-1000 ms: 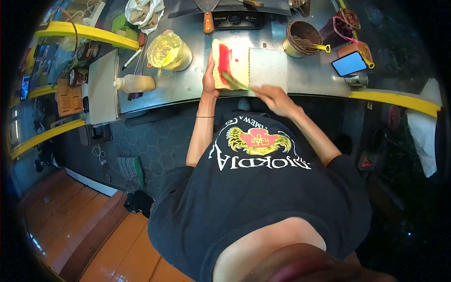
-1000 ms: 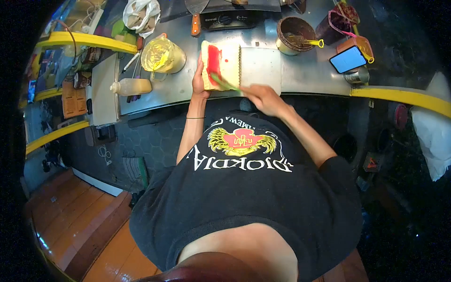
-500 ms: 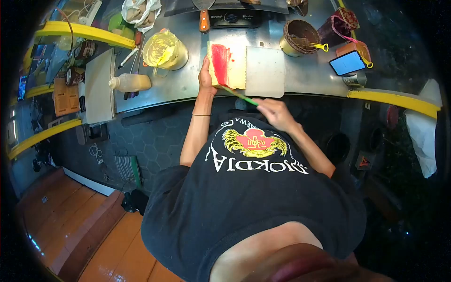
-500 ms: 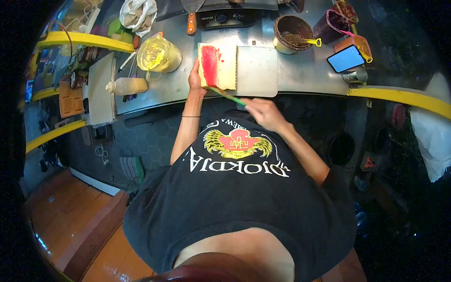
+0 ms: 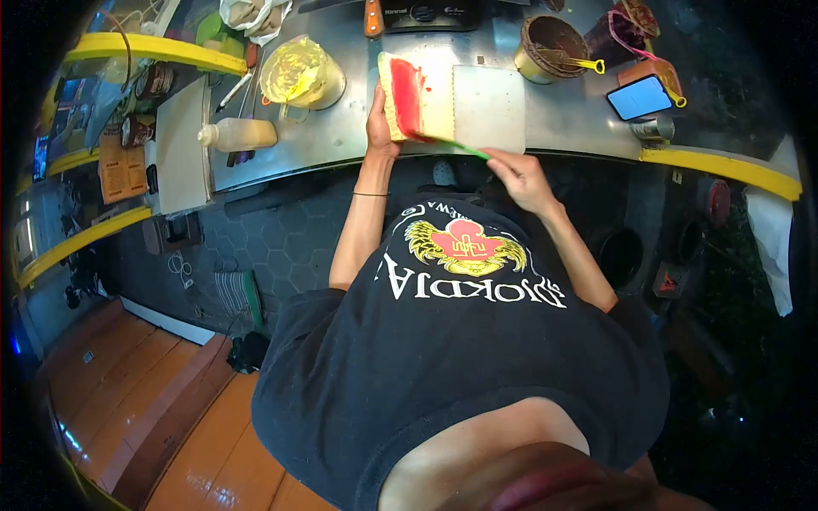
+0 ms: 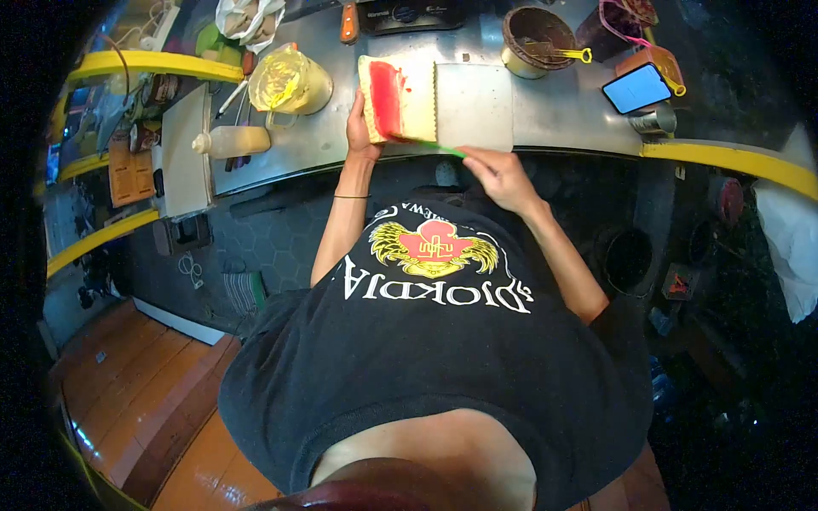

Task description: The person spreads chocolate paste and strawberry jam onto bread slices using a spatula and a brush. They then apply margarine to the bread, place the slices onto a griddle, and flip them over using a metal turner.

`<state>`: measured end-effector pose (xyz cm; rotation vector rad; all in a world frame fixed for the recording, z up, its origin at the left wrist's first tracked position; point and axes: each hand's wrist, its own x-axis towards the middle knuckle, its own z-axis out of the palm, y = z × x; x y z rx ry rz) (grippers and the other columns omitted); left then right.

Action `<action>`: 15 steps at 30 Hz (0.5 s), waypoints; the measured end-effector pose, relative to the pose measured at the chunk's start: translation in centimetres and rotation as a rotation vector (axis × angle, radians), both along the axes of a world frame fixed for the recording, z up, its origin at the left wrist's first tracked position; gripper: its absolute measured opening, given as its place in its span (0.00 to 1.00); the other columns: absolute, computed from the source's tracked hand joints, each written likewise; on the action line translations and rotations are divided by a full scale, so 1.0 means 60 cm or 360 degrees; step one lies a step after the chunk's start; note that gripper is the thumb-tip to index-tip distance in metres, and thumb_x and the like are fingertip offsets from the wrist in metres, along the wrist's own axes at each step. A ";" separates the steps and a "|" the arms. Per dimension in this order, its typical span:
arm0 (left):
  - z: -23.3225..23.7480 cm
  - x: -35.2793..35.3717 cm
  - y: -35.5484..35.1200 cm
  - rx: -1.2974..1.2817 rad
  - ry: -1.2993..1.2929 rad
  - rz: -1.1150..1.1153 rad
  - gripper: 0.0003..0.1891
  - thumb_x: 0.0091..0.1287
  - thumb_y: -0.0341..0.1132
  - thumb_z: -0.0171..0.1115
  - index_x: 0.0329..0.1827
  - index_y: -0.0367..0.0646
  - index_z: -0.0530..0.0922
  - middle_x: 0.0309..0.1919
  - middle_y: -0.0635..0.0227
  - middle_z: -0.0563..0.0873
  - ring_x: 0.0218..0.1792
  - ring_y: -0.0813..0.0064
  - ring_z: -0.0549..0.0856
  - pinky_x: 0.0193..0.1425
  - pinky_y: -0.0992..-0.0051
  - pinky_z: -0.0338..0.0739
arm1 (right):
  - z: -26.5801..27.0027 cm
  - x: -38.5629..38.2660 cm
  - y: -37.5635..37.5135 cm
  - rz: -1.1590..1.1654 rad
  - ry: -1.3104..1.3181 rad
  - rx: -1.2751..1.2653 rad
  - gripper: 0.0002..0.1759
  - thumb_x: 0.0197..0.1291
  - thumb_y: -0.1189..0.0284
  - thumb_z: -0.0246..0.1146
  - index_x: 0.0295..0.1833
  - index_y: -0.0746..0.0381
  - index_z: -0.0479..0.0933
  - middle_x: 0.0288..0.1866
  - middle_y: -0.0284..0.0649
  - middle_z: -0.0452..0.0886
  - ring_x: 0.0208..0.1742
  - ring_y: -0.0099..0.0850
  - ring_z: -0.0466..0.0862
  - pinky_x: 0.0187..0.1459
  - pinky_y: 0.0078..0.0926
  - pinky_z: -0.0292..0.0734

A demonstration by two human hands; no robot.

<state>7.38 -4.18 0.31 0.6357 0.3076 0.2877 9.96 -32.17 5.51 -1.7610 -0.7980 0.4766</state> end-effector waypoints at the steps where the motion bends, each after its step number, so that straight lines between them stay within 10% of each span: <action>1: -0.002 0.000 0.000 -0.0106 0.0002 0.0003 0.25 0.81 0.45 0.38 0.71 0.39 0.67 0.65 0.59 0.78 0.65 0.62 0.77 0.71 0.61 0.70 | 0.005 0.008 -0.001 -0.0090 0.0090 -0.0195 0.14 0.68 0.74 0.61 0.57 0.66 0.81 0.44 0.48 0.88 0.42 0.31 0.88 0.44 0.25 0.79; 15: -0.005 -0.013 0.009 -0.0135 0.0045 -0.0202 0.25 0.81 0.47 0.36 0.73 0.41 0.64 0.67 0.57 0.76 0.65 0.60 0.78 0.70 0.59 0.73 | -0.003 0.029 0.069 -0.0299 -0.0344 0.0058 0.16 0.66 0.76 0.62 0.57 0.66 0.80 0.45 0.53 0.86 0.42 0.44 0.87 0.44 0.31 0.79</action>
